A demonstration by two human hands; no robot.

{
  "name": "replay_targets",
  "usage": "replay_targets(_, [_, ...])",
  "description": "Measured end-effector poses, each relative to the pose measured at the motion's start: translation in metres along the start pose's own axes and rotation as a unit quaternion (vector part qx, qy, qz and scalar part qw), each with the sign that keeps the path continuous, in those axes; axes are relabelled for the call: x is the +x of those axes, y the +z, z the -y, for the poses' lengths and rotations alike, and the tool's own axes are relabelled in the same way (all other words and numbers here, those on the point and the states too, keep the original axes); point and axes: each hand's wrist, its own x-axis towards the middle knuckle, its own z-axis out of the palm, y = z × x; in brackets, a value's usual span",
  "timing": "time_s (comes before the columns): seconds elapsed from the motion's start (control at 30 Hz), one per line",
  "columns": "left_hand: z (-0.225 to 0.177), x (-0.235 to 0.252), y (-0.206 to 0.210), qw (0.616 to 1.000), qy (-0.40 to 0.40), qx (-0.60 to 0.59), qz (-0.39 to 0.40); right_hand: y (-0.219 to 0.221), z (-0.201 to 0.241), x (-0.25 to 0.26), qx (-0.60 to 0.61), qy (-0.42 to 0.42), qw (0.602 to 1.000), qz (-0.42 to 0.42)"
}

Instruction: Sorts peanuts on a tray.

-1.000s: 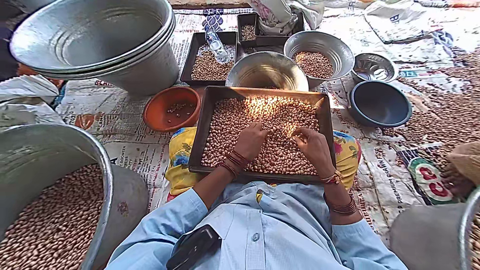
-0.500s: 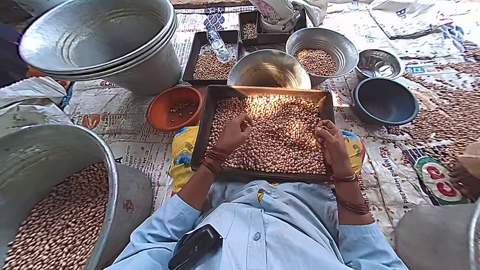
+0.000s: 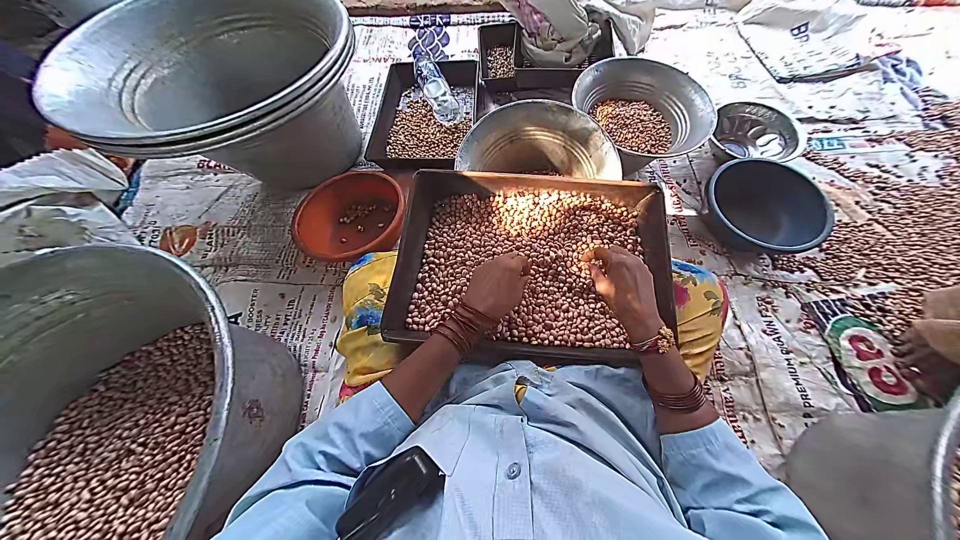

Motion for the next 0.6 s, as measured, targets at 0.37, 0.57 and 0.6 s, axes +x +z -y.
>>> replay_targets(0.37, [0.011, -0.013, -0.004, 0.933, -0.003, -0.325, 0.153, -0.008, 0.018, 0.0, 0.013, -0.002, 0.995, 0.102])
replay_targets(0.57, [-0.002, -0.014, 0.004, 0.899, 0.001, -0.37, 0.234, -0.016, 0.076, -0.023, 0.097, -0.137, 0.977, 0.135])
replay_targets(0.6, [0.002, -0.013, 0.002, 0.902, 0.008, -0.359, 0.239, -0.016, 0.08, -0.024, 0.09, -0.142, 0.976, 0.136])
